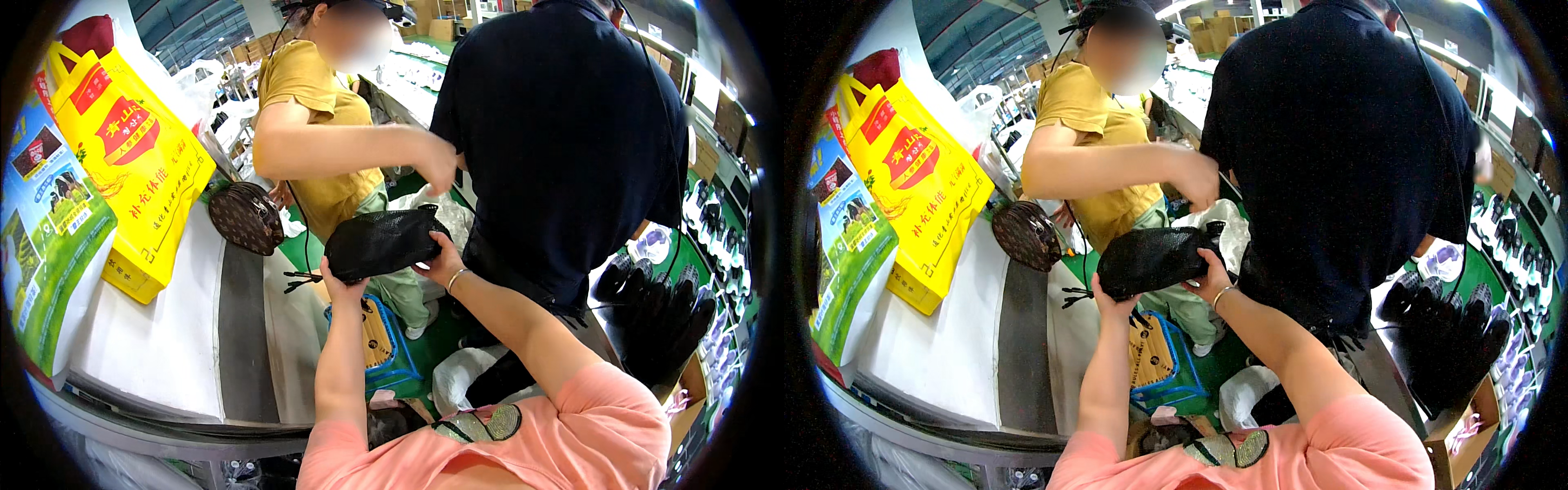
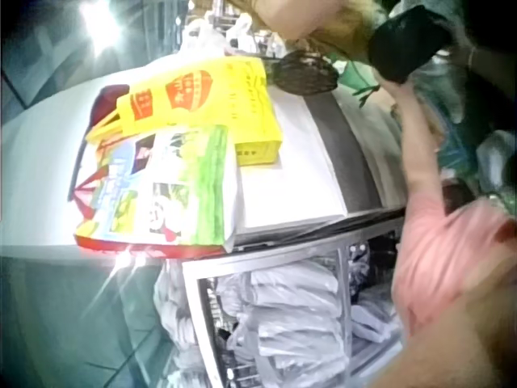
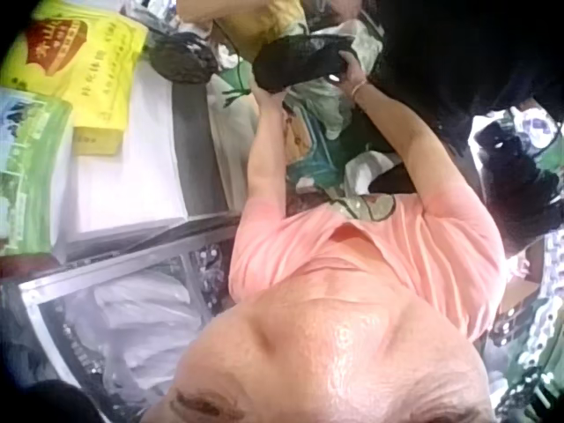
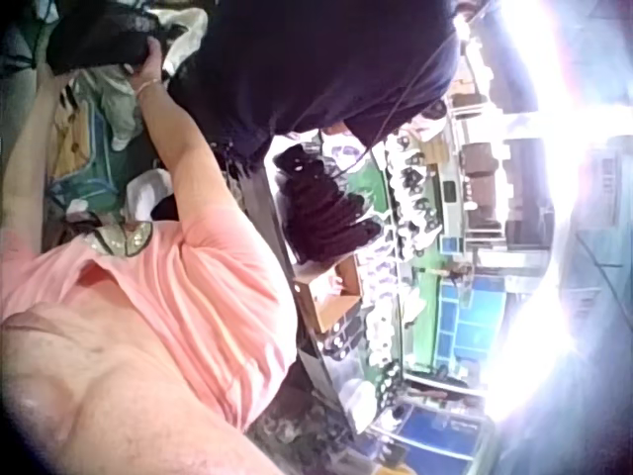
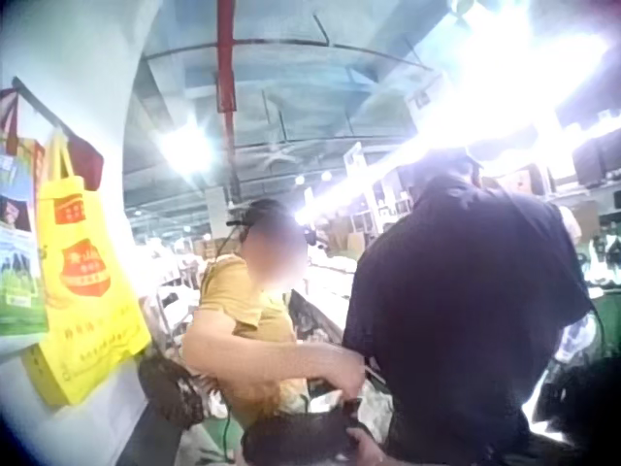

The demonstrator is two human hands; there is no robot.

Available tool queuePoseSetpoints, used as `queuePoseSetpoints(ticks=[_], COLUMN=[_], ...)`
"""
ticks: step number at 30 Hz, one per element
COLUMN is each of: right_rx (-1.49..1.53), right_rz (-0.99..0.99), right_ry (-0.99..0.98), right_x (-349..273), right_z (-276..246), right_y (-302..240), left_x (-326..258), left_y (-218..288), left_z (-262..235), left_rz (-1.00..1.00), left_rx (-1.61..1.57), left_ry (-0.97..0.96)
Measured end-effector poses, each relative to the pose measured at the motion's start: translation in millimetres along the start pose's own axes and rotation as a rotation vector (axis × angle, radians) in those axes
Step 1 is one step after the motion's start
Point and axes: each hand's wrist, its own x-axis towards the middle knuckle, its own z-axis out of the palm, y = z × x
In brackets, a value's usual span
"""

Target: The person rearranges various pairs of sneakers on a conveyor belt, matching them together and aligning them in rows. The person also handles a stack of white shoe insoles, moving them from the belt into a large bag on the floor.

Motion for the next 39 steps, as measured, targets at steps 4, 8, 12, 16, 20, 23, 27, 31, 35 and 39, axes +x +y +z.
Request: queuePoseSetpoints(ticks=[4,8,12,16,20,23,27,31,35,39], right_rx=[0.001,-0.014,0.023,0.030,0.076,0.042,-0.022,-0.020,-0.017,-0.077], right_rz=[0.014,0.050,0.103,0.094,0.104,0.098,0.089,0.030,-0.005,-0.056], right_ry=[0.023,-0.011,0.001,-0.026,-0.058,-0.034,-0.062,0.033,-0.002,-0.039], right_x=[7,17,32,33,31,30,39,44,54,42], right_z=[8,12,14,11,5,10,12,5,-5,-9], right_y=[6,9,17,21,19,17,12,3,-9,-15], left_x=[6,16,27,30,23,27,31,36,52,48], left_y=[6,11,17,20,10,12,6,-10,-18,-33], left_z=[-9,-18,-26,-28,-17,-36,-29,-21,-21,-17], left_rz=[0.032,0.008,0.062,0.066,0.052,0.056,0.064,0.054,0.059,0.065], left_rx=[0.003,-0.024,0.012,0.009,0.042,-0.014,-0.047,-0.046,-0.103,-0.121], left_ry=[-0.024,-0.056,0.039,0.095,0.143,0.037,0.068,0.191,0.182,0.151])
